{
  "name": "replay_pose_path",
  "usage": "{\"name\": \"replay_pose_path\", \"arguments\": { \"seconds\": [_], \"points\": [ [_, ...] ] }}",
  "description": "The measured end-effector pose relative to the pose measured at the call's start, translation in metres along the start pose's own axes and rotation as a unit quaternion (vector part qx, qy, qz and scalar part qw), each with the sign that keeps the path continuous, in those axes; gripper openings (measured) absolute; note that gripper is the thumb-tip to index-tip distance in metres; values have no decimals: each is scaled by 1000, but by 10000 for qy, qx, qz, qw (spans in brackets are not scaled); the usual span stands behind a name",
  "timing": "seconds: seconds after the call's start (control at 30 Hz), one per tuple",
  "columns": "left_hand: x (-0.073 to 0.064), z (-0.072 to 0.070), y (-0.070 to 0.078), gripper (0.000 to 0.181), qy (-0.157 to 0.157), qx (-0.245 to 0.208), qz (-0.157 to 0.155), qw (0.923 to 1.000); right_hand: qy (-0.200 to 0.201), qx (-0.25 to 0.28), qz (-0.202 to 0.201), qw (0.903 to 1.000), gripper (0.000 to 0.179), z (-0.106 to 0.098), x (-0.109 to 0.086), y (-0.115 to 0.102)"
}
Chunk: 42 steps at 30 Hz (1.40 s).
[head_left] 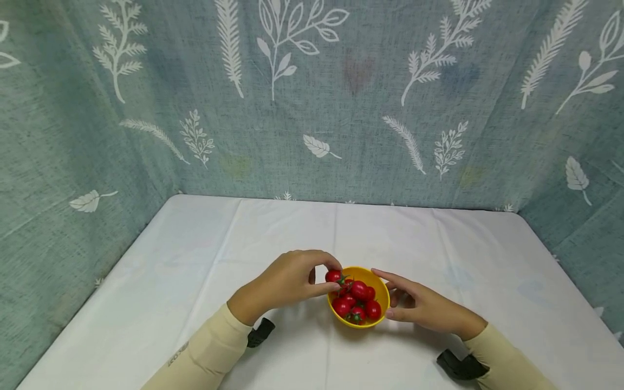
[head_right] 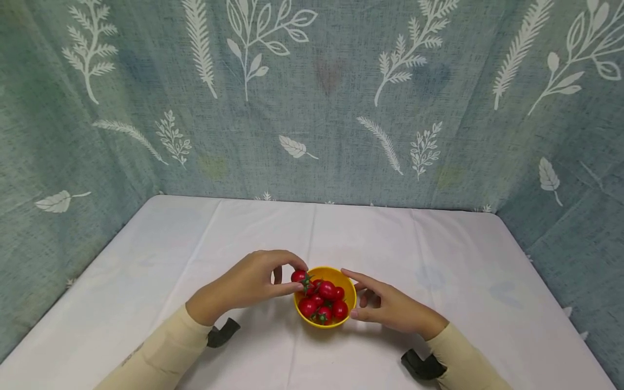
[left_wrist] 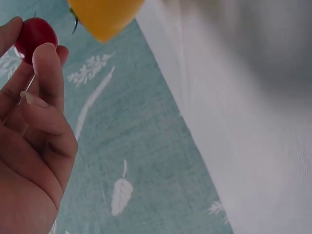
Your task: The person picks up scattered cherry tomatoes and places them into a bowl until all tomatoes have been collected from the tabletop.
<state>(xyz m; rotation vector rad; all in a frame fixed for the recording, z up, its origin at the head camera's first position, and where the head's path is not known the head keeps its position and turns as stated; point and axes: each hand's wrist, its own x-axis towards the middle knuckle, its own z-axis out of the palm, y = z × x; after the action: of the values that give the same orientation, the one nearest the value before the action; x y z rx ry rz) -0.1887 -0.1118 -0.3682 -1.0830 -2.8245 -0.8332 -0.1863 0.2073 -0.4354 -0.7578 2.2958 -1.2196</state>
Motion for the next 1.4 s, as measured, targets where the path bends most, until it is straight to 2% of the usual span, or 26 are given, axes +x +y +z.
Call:
{"name": "replay_pose_path", "arguments": {
  "seconds": [0.33, 0.63, 0.93, 1.17, 1.4],
  "points": [
    [10, 10, 10, 32, -154, 153, 120, 9997, 11, 13, 52, 10000, 72, -1, -1, -2],
    [14, 18, 17, 31, -249, 307, 223, 9990, 1, 65, -80, 9999, 72, -2, -2, -1],
    [16, 26, 19, 26, -310, 201, 290, 9989, -47, 143, -103, 9998, 72, -2, -2, 2],
    [16, 31, 19, 28, -342, 295, 339, 9984, -47, 116, -142, 9998, 72, -2, -1, 2],
    [16, 32, 20, 33, -484, 428, 379, 9972, -34, 90, 9, 10000, 72, -1, -2, -1]
  ]
}}
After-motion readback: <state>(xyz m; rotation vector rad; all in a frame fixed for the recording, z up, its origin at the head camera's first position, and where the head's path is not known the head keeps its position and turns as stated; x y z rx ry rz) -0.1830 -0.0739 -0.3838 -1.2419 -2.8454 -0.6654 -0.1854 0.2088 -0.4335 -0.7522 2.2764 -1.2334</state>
